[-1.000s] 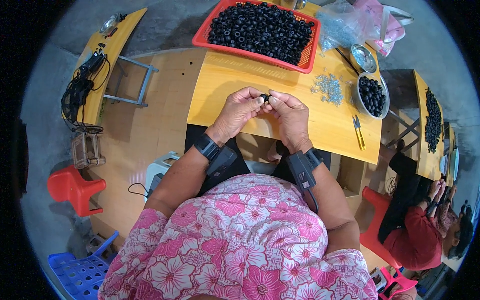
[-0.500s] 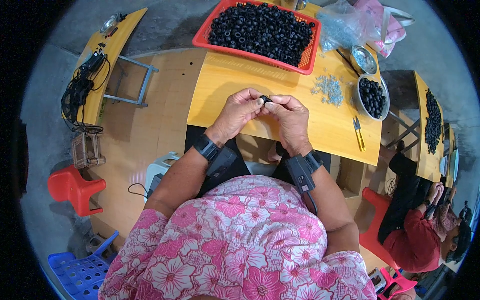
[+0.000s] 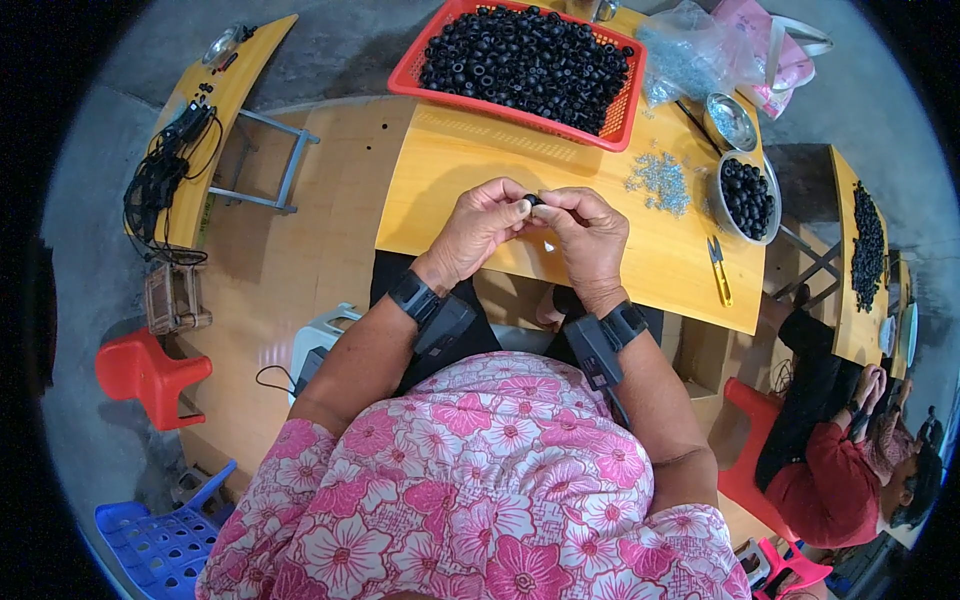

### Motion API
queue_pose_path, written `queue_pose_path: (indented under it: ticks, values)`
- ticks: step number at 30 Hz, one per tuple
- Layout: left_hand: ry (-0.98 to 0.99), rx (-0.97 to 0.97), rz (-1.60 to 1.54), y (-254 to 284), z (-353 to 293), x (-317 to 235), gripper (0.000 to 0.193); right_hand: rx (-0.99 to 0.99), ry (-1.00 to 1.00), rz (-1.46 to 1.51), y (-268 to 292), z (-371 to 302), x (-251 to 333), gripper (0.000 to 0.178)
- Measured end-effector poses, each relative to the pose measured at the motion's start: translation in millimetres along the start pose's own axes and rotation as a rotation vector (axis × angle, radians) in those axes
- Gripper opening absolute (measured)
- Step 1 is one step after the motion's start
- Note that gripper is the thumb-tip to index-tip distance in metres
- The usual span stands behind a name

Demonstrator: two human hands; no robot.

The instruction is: Assembling small black plastic components by hand at a workbench.

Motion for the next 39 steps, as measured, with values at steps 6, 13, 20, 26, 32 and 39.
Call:
queue_pose_path:
  ticks: [6, 13, 20, 26, 32, 39]
  values:
    - [-0.016, -0.024, -0.041, 1.4, -1.3, 1.0, 0.011, -0.028, 0.009, 0.056, -2.3, -1.4, -0.2, 0.012]
    - [-0.026, -0.054, -0.038, -0.5, -0.9, -1.5, 0.009, -0.026, -0.053, 0.141, -6.3, -5.0, -6.1, 0.013]
    - [-0.032, -0.071, -0.044, 0.7, -2.0, -1.5, 0.008, 0.032, -0.201, 0.275, -10.4, -2.1, -22.8, 0.014]
    - [-0.032, -0.023, -0.084, -2.4, -1.8, -2.4, 0.010, 0.160, -0.332, 0.534, -21.3, -2.2, -36.4, 0.020]
    - [-0.033, 0.002, -0.079, -4.5, -1.4, -2.2, 0.011, 0.258, -0.367, 0.757, -28.8, -2.6, -40.9, 0.020]
    - [-0.069, -0.026, -0.073, -1.0, -1.0, -0.2, 0.011, 0.136, -0.289, 0.557, -20.8, -1.8, -33.6, 0.018]
Point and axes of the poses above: each hand's wrist, its own z-axis towards the middle knuckle, its own y-axis out of the back of the hand, x = y × z, the point moved 9 cm from there along z, towards the middle knuckle, and after that the axes turned 14 degrees about -z, right-handed, at the moved point
